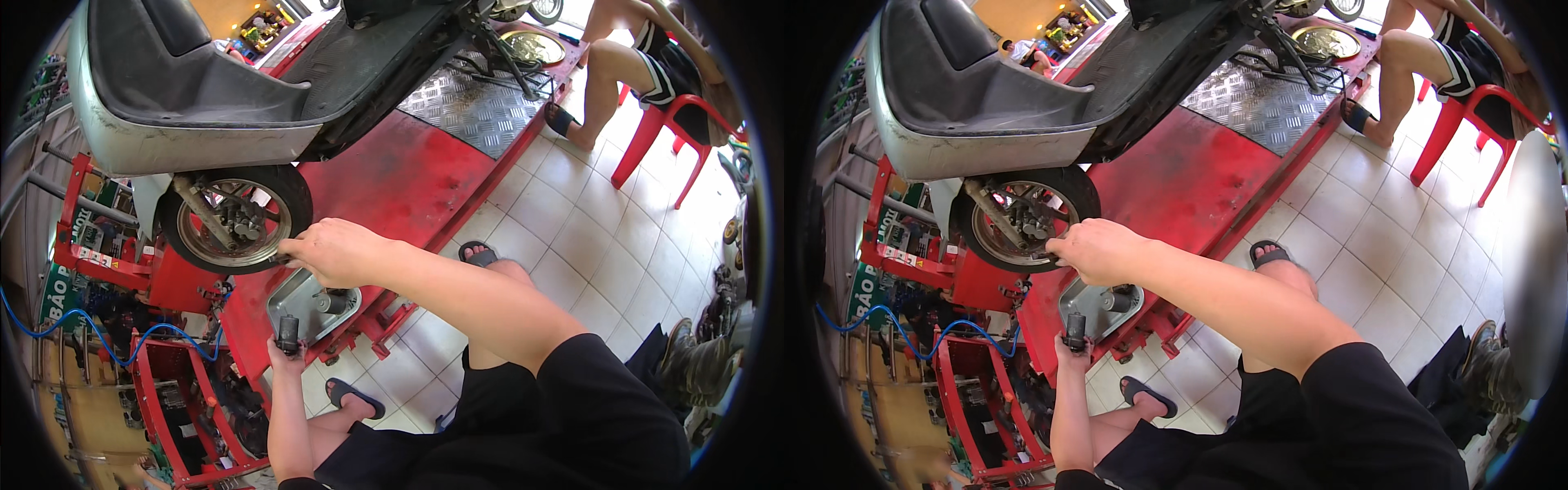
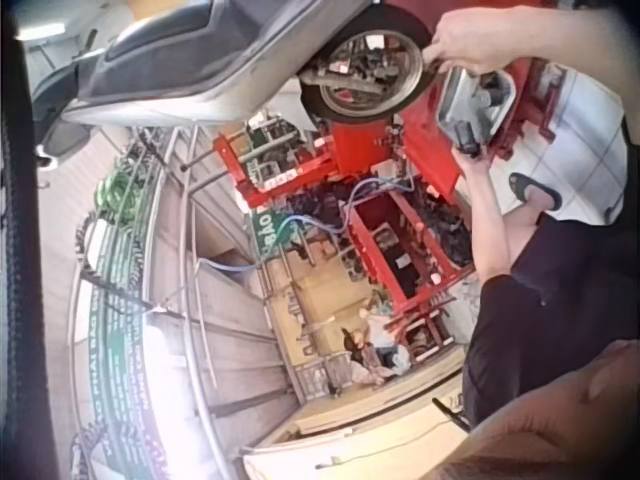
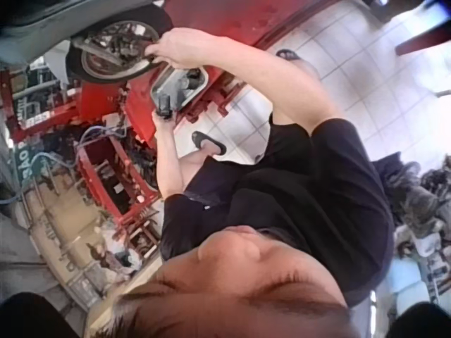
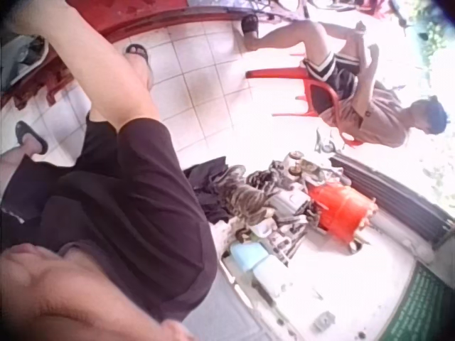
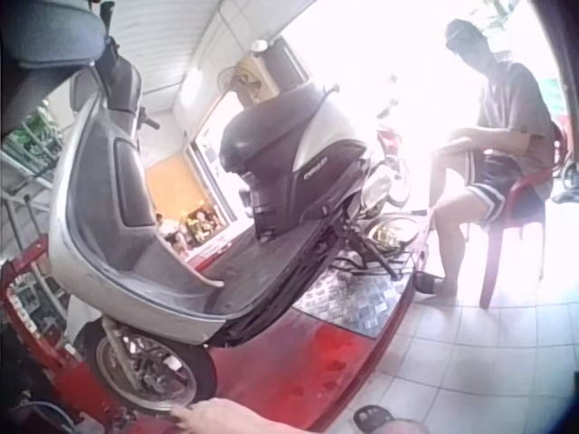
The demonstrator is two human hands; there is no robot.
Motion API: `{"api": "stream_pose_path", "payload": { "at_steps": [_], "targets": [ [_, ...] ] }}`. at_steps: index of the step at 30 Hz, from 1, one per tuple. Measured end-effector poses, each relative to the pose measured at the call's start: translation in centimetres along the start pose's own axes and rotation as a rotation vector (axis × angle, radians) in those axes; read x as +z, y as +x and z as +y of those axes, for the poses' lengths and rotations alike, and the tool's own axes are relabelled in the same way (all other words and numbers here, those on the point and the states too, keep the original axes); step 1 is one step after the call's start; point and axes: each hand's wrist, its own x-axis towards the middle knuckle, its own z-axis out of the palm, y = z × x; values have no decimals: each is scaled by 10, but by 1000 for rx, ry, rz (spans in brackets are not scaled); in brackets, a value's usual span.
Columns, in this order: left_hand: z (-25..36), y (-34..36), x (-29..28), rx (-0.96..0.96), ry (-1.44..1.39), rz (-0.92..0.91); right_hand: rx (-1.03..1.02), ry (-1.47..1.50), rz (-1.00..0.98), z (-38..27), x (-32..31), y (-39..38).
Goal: The person sits on the floor of a workshop and uses a screwdriver to disassemble a cylindrical metal scooter part, likely a starter motor. They remove small components and place them into a metal tray while a scooter is elevated on a lift nearby.
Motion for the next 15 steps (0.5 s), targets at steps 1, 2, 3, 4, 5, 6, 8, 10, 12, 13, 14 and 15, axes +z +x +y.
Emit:
{"api": "stream_pose_path", "payload": {
  "at_steps": [1, 2, 3, 4, 5, 6, 8, 10, 12, 13, 14, 15],
  "targets": [
    [-3, 2, 5, 46, 52, 6, 7, 1, -14, 0, 0, 0],
    [-5, 5, 5, 97, 102, 16, -1, -7, -27, 0, 3, 2],
    [-5, 9, 6, 148, 152, 26, -9, -15, -41, 1, 7, 4],
    [-3, 11, 6, 172, 189, 29, -16, -24, -55, 1, 9, 5],
    [1, 13, 6, 203, 223, 33, -9, -23, -67, 0, 10, 6],
    [6, 16, 6, 233, 257, 38, -1, -23, -79, 0, 10, 5],
    [12, 24, 14, 234, 280, 2, 16, -26, -114, -2, 8, 4],
    [14, 31, 21, 261, 281, 27, 31, -27, -157, -5, 6, 5],
    [17, 39, 31, 200, 268, 14, 7, -34, -139, -2, 8, 3],
    [18, 43, 37, 154, 245, 12, -5, -38, -130, 0, 9, 3],
    [15, 49, 39, 99, 225, 10, 8, -45, -145, 1, 10, 3],
    [17, 60, 35, 79, 195, -25, 15, -48, -159, -1, 11, 4]
  ]
}}
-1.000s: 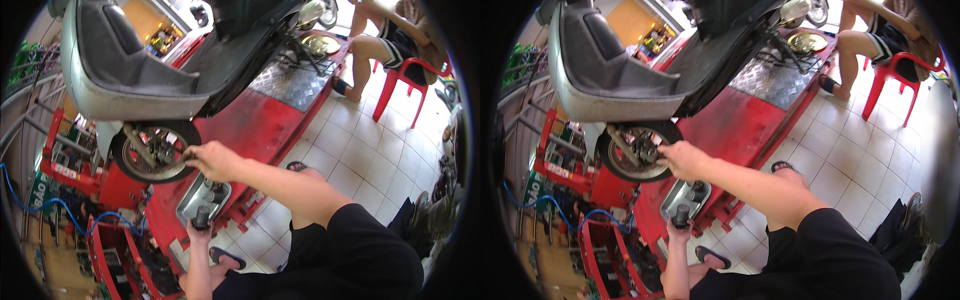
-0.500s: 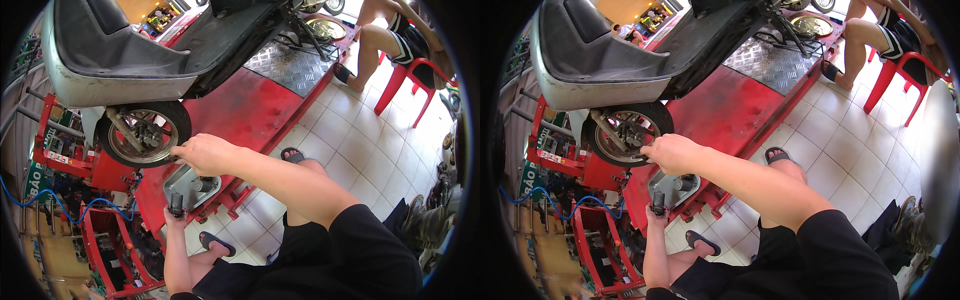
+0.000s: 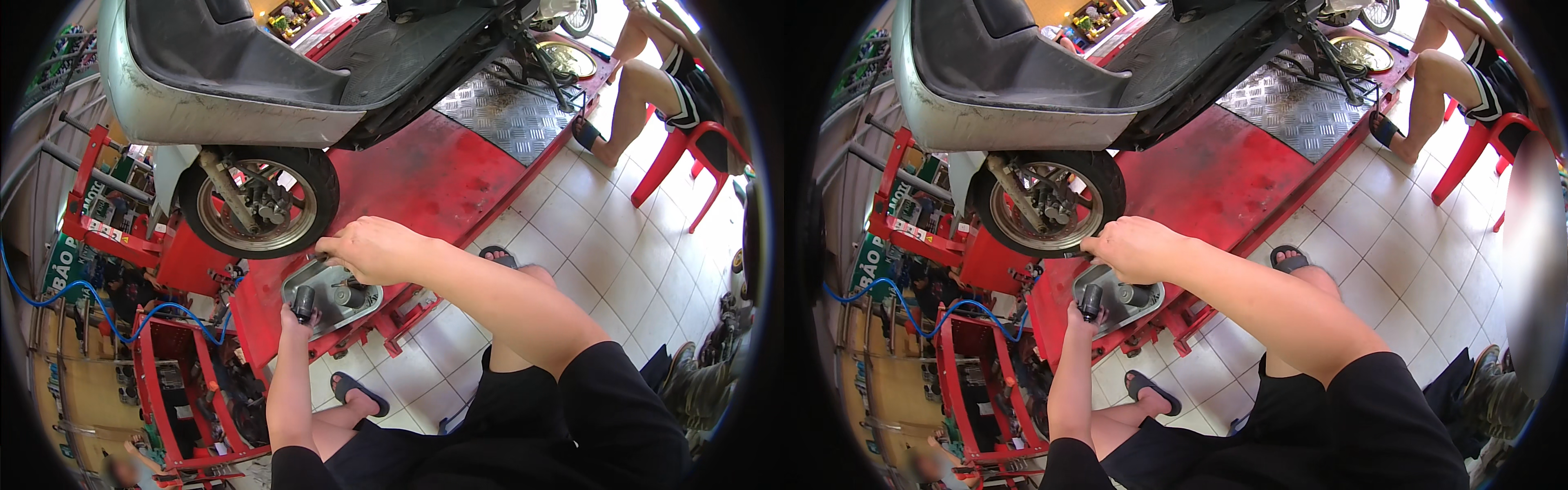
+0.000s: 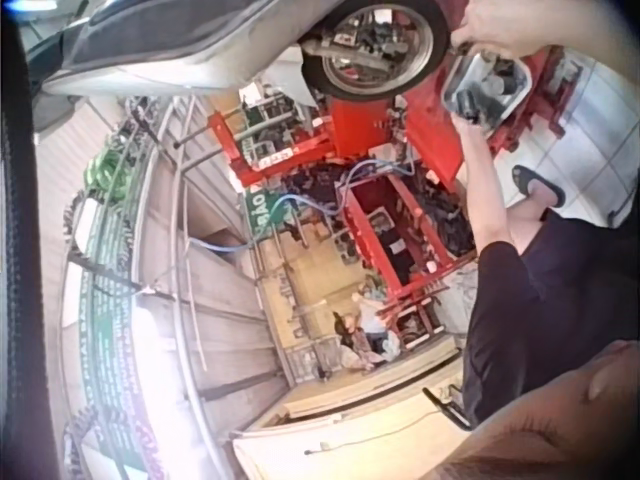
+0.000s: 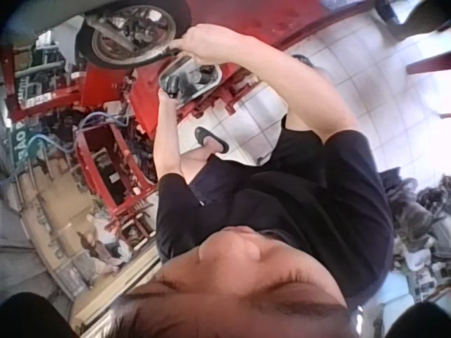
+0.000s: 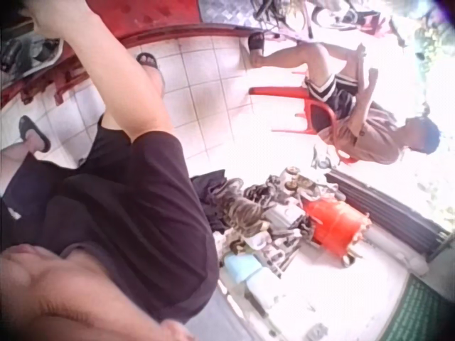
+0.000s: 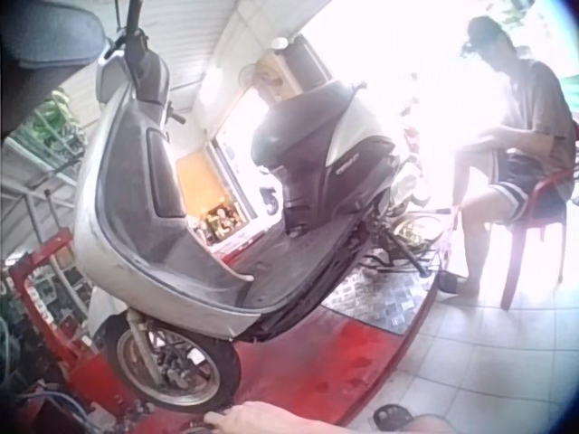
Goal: The person sits on the floor of a workshop and uses a screwdriver to disassemble a cylindrical metal scooter part, likely a starter motor. They remove small components and place them into a metal tray while a scooter is elevated on a lift nearby.
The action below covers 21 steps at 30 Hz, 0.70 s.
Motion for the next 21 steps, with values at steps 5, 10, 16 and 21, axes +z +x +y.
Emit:
{"api": "stream_pose_path", "payload": {
  "at_steps": [5, 10, 16, 21],
  "targets": [
    [-3, 31, 0, -25, -4, 69, 17, -28, -69, -1, 0, 0],
    [9, 43, -15, -85, -2, 127, 43, -1, -138, -6, -6, 2],
    [-2, 31, 0, 4, 112, 122, -24, 27, -63, 3, 5, -1],
    [2, 20, 1, 95, 292, 167, 8, 11, -121, -4, 0, -1]
  ]
}}
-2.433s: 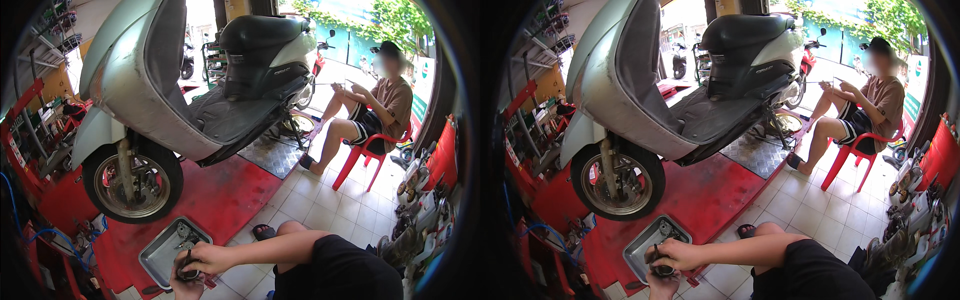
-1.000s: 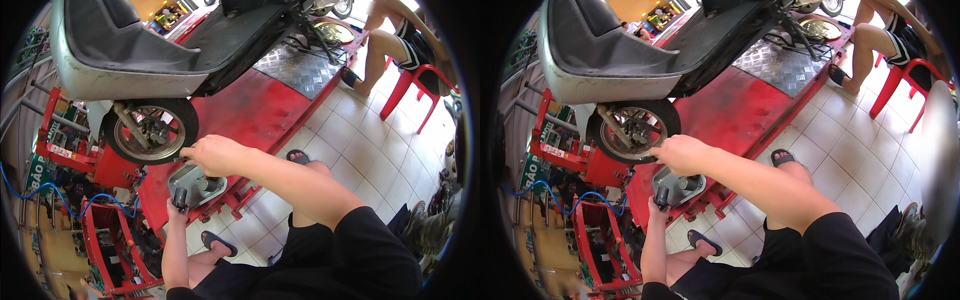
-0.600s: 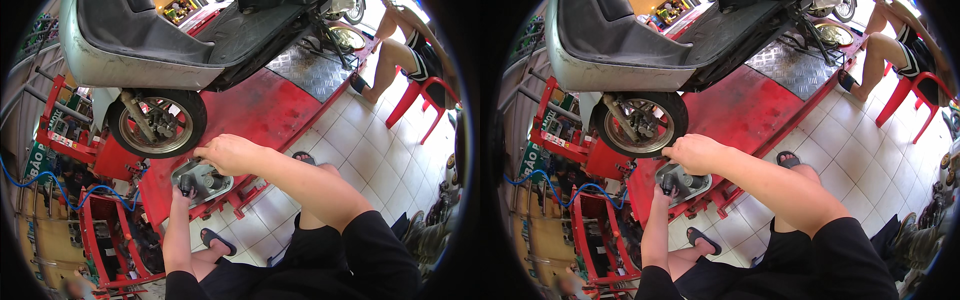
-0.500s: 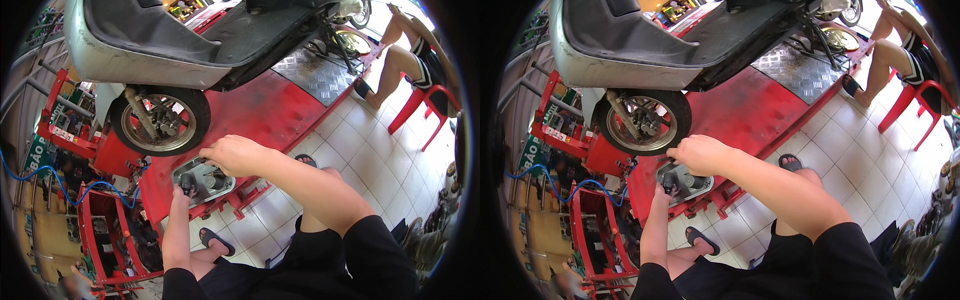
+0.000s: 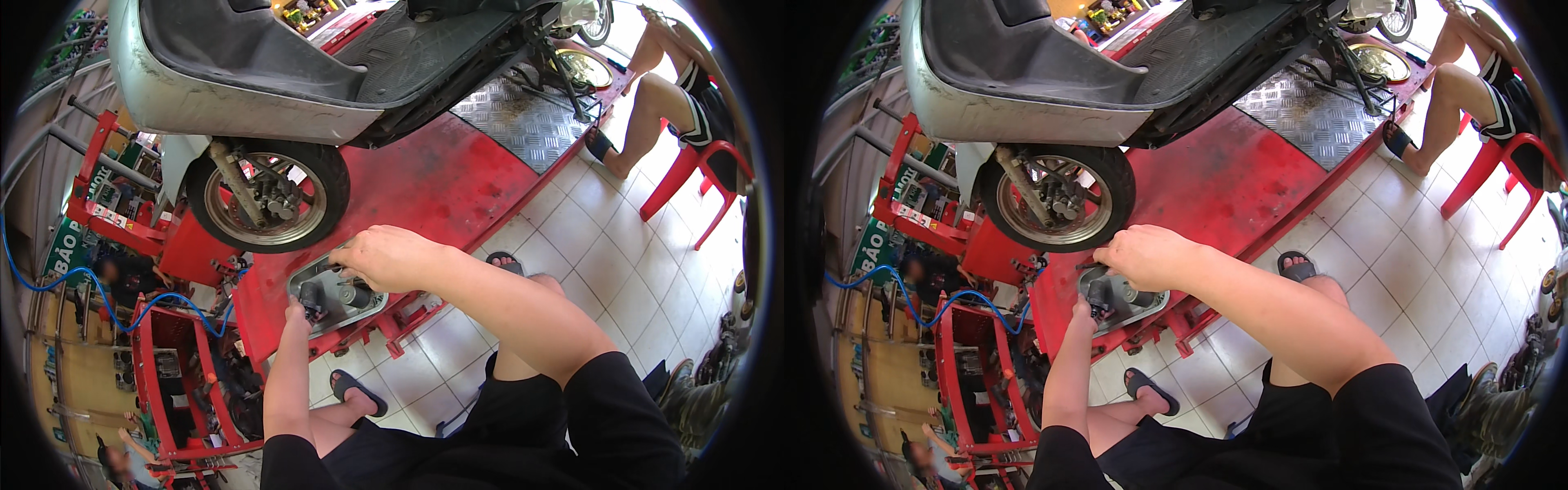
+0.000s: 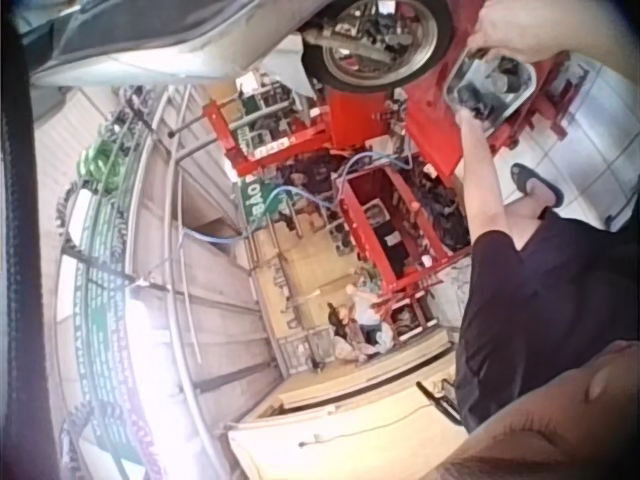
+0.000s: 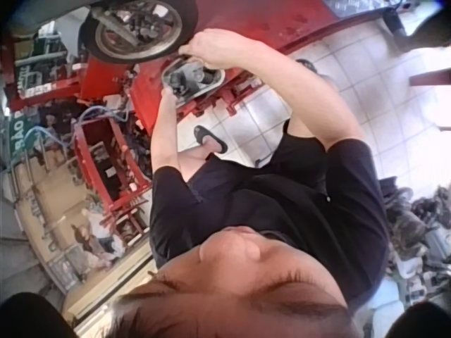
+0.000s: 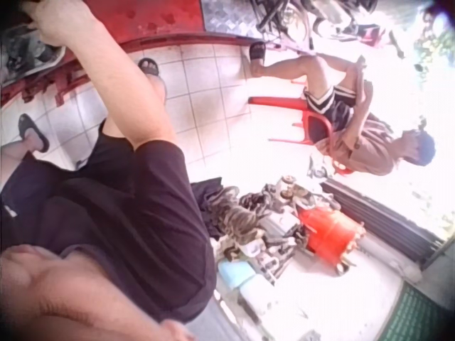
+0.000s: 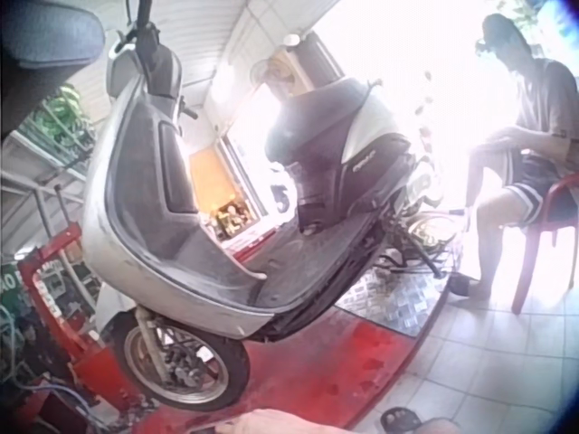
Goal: The person sits on the floor of a workshop and uses a screwdriver to disassemble a cylindrical metal scooter part, likely a starter motor. They remove small components and place them into a metal tray while a scooter is elevated on a lift nearby.
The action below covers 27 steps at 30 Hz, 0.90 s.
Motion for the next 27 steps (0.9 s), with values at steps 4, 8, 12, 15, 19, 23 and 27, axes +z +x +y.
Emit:
{"api": "stream_pose_path", "payload": {
  "at_steps": [4, 8, 12, 15, 19, 23, 27],
  "targets": [
    [-2, -3, -2, 94, 157, 88, 8, 2, -15, 0, 2, 1],
    [-7, 2, -7, 148, 141, 44, 7, -14, -14, 3, 5, -1],
    [-14, 4, -7, 160, 86, 58, 69, -59, -92, -1, -2, -4],
    [-16, -2, -4, 182, 56, 39, 81, -92, -112, 2, -3, -7],
    [-18, -17, -10, 188, 63, -57, 108, -107, -109, 1, -8, -10],
    [-18, -48, -13, 184, 11, -95, 122, -146, -155, 6, -7, -10],
    [-16, -103, -5, 406, 218, -43, 131, -189, -158, 11, -3, -11]
  ]
}}
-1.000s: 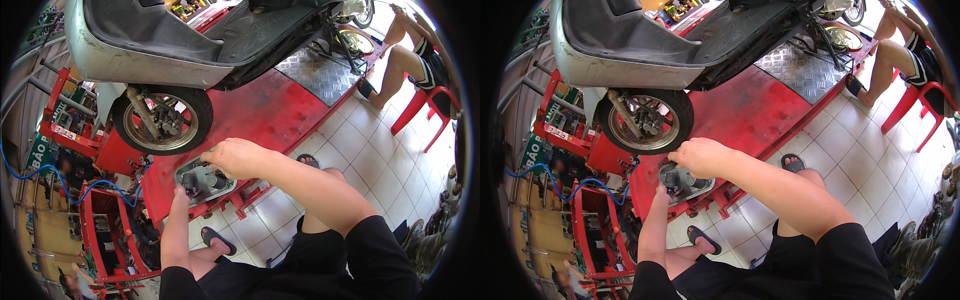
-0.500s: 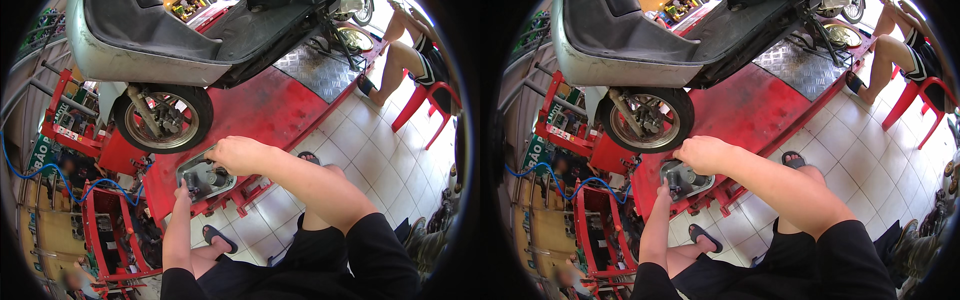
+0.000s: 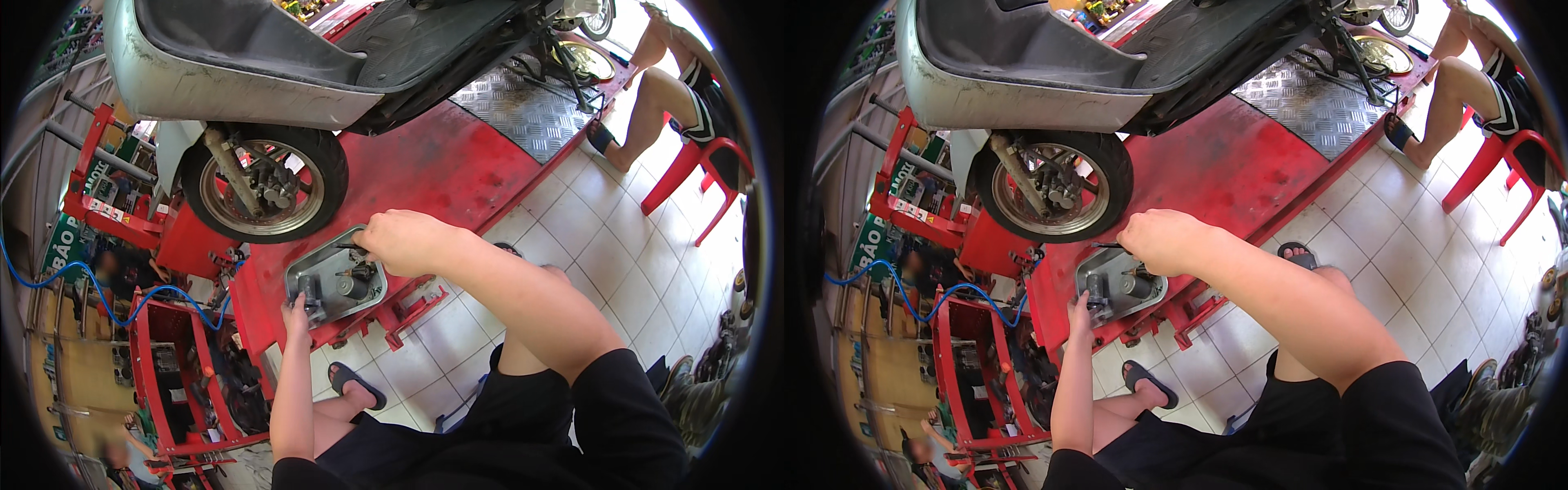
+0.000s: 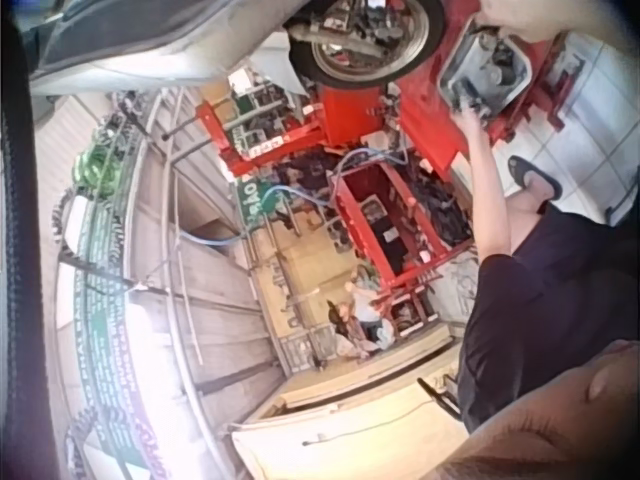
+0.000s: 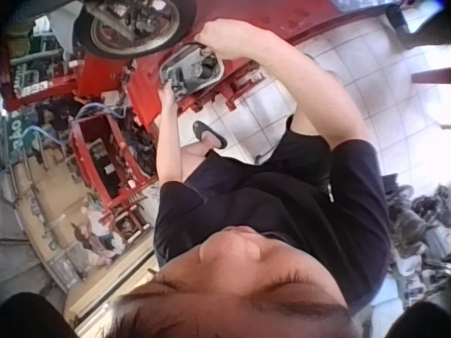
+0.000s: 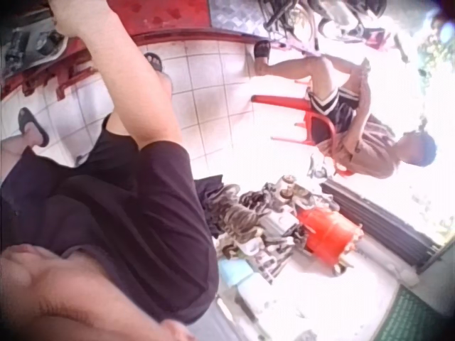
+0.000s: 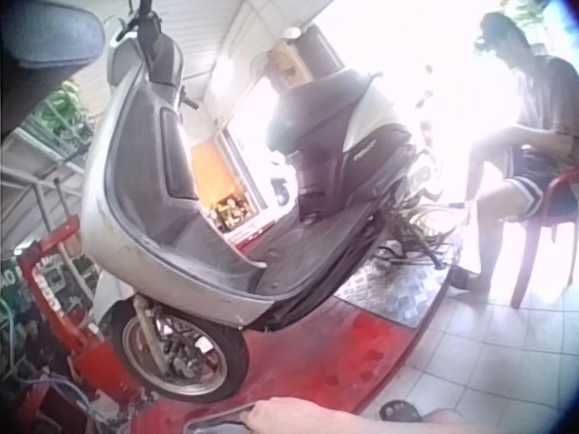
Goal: The person sits on the floor of a workshop and uses a screwdriver to disassemble a cylindrical metal scooter part, likely a starter motor. They remove small components and place them into a metal tray while a scooter is elevated on a lift nearby.
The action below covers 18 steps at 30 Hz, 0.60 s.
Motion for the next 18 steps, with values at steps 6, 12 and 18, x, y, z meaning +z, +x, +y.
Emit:
{"api": "stream_pose_path", "payload": {
  "at_steps": [6, 12, 18],
  "targets": [
    [-10, -10, 1, 483, 268, -353, 88, 3, -51, -3, 3, 4],
    [20, -52, 44, 1002, 1074, -265, 116, -40, -111, 0, 8, 7],
    [24, -44, 90, 1170, 1882, -50, 68, -46, -111, -1, 20, 16]
  ]
}}
